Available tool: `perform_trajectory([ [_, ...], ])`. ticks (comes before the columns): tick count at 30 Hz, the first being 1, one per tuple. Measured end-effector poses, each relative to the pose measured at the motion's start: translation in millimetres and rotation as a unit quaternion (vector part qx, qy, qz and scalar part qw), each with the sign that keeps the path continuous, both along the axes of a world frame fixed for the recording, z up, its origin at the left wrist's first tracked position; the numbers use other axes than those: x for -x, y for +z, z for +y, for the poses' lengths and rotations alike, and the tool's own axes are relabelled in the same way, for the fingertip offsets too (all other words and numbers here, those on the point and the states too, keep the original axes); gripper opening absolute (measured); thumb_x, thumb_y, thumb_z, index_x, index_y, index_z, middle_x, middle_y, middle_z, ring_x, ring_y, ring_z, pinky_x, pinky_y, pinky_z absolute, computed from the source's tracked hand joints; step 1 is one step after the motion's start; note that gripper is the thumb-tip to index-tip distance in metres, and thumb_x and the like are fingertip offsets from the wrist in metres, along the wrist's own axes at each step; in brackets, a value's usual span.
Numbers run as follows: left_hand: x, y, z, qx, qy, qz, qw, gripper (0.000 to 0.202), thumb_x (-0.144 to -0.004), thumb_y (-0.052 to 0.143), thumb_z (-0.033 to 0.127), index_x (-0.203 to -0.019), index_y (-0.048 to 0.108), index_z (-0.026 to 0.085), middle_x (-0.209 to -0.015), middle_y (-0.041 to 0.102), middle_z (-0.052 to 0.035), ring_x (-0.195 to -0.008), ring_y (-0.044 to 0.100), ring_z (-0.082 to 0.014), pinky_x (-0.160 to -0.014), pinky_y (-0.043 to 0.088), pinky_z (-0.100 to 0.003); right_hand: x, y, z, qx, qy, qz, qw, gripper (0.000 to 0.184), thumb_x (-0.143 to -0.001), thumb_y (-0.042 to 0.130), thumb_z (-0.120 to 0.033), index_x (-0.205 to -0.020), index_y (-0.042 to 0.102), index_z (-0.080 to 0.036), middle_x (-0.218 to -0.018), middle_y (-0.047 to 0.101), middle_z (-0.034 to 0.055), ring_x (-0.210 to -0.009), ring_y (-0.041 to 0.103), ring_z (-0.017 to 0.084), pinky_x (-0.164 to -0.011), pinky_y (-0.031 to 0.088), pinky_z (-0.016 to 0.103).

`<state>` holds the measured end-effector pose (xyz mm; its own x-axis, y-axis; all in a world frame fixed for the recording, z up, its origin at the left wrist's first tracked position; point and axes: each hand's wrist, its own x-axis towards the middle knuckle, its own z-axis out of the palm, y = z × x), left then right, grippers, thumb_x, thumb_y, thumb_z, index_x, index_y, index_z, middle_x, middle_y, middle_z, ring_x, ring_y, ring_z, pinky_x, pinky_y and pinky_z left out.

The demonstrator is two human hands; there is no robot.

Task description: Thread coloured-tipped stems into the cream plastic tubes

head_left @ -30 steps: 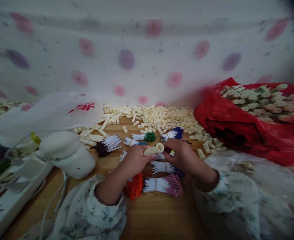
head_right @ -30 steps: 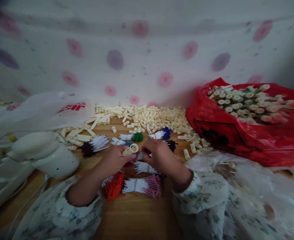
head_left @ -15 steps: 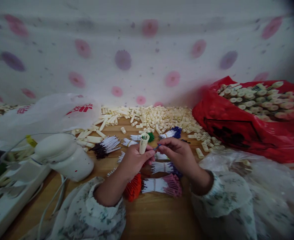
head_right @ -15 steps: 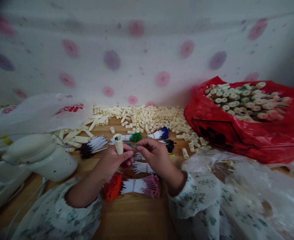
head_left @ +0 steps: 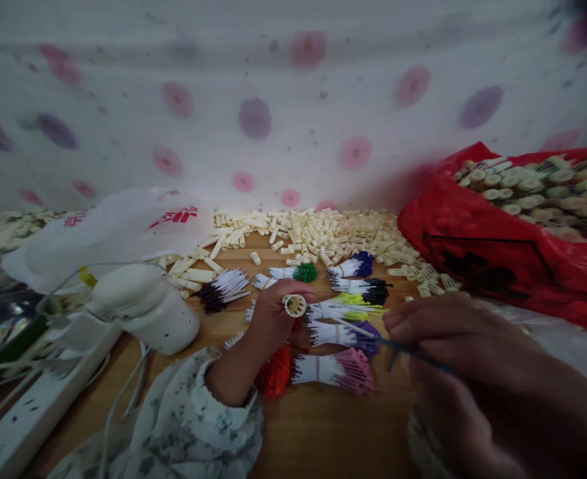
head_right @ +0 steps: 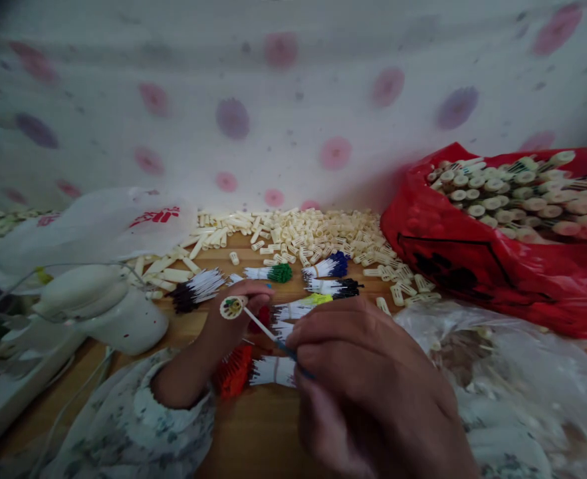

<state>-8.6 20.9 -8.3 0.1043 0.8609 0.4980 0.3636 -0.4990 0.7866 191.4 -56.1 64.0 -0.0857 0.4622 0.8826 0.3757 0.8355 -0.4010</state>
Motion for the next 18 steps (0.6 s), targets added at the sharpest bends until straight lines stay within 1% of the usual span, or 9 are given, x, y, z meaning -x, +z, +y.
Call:
perform_trajectory([
  [3, 0.4, -0.3, 1.3, -0.03, -0.01, 0.005, 0.999, 0.01, -0.08, 0.062, 0.024, -0.078, 0.07, 0.019, -0.079, 0.072, -0.0027, -0.071, 0.063, -0.0164, -0.069, 0.05, -0.028, 9.9, 1.9, -10.7, 0.032, -0.042, 0.055, 0.997, 0.015, -0.076, 0.058, -0.01, -0.082, 0.063, -0.023, -0.076, 0.067, 0.0028, -0.076, 0.066, 0.018, -0.071, 0.054, 0.033],
  [5, 0.0, 1.0, 1.2, -0.042, -0.014, 0.006, 0.999, 0.01, -0.08, 0.063, 0.025, -0.077, 0.07, 0.019, -0.077, 0.072, -0.0025, -0.071, 0.063, -0.0162, -0.068, 0.05, -0.028, 11.5, 2.0, -15.6, 0.052, -0.05, 0.063, 0.995, 0.017, -0.074, 0.06, -0.009, -0.082, 0.062, -0.025, -0.078, 0.067, 0.0026, -0.079, 0.067, 0.02, -0.074, 0.055, 0.037],
  [7, -0.9, 2.4, 0.6, -0.047, -0.013, 0.013, 0.999, 0.011, -0.08, 0.063, 0.025, -0.076, 0.07, 0.019, -0.076, 0.071, -0.0024, -0.068, 0.062, -0.0157, -0.067, 0.05, -0.027, 11.3, 1.3, -16.7, 0.061, -0.049, 0.046, 0.996, 0.017, -0.074, 0.061, -0.01, -0.084, 0.062, -0.025, -0.081, 0.068, 0.0036, -0.081, 0.067, 0.021, -0.075, 0.055, 0.038],
  [9, -2.1, 3.4, 0.0, -0.057, -0.014, 0.027, 0.998, 0.011, -0.081, 0.062, 0.024, -0.075, 0.07, 0.019, -0.074, 0.071, -0.0024, -0.066, 0.062, -0.0152, -0.065, 0.049, -0.027, 12.0, 0.9, -12.7, 0.045, -0.05, 0.034, 0.997, 0.013, -0.077, 0.059, -0.012, -0.084, 0.063, -0.024, -0.078, 0.069, 0.0043, -0.078, 0.067, 0.02, -0.073, 0.056, 0.035],
  [11, -3.3, 4.0, -0.5, -0.067, -0.016, 0.039, 0.997, 0.011, -0.081, 0.061, 0.023, -0.074, 0.07, 0.019, -0.072, 0.07, -0.0023, -0.064, 0.061, -0.0147, -0.062, 0.049, -0.026, 13.6, 1.7, -4.8, 0.021, -0.034, 0.006, 0.999, 0.012, -0.079, 0.057, -0.013, -0.083, 0.063, -0.023, -0.075, 0.069, 0.004, -0.074, 0.067, 0.017, -0.071, 0.056, 0.031],
  [15, -4.0, 3.5, -1.5, -0.08, -0.018, 0.046, 0.996, 0.01, -0.08, 0.061, 0.021, -0.076, 0.07, 0.017, -0.07, 0.069, -0.0021, -0.064, 0.061, -0.0141, -0.062, 0.048, -0.024, 15.7, 5.8, 10.1, -0.024, 0.01, -0.077, 0.997, 0.019, -0.075, 0.059, -0.006, -0.089, 0.061, -0.02, -0.077, 0.07, 0.0045, -0.074, 0.067, 0.013, -0.069, 0.056, 0.023],
  [18, -2.6, 2.0, -1.1, -0.081, -0.018, 0.051, 0.995, 0.01, -0.08, 0.061, 0.021, -0.077, 0.069, 0.017, -0.071, 0.068, -0.0021, -0.065, 0.06, -0.0142, -0.062, 0.047, -0.025, 15.9, 6.8, 13.0, -0.038, 0.003, -0.105, 0.994, 0.021, -0.073, 0.06, -0.003, -0.089, 0.059, -0.016, -0.08, 0.07, 0.0053, -0.076, 0.066, 0.011, -0.072, 0.055, 0.02],
])
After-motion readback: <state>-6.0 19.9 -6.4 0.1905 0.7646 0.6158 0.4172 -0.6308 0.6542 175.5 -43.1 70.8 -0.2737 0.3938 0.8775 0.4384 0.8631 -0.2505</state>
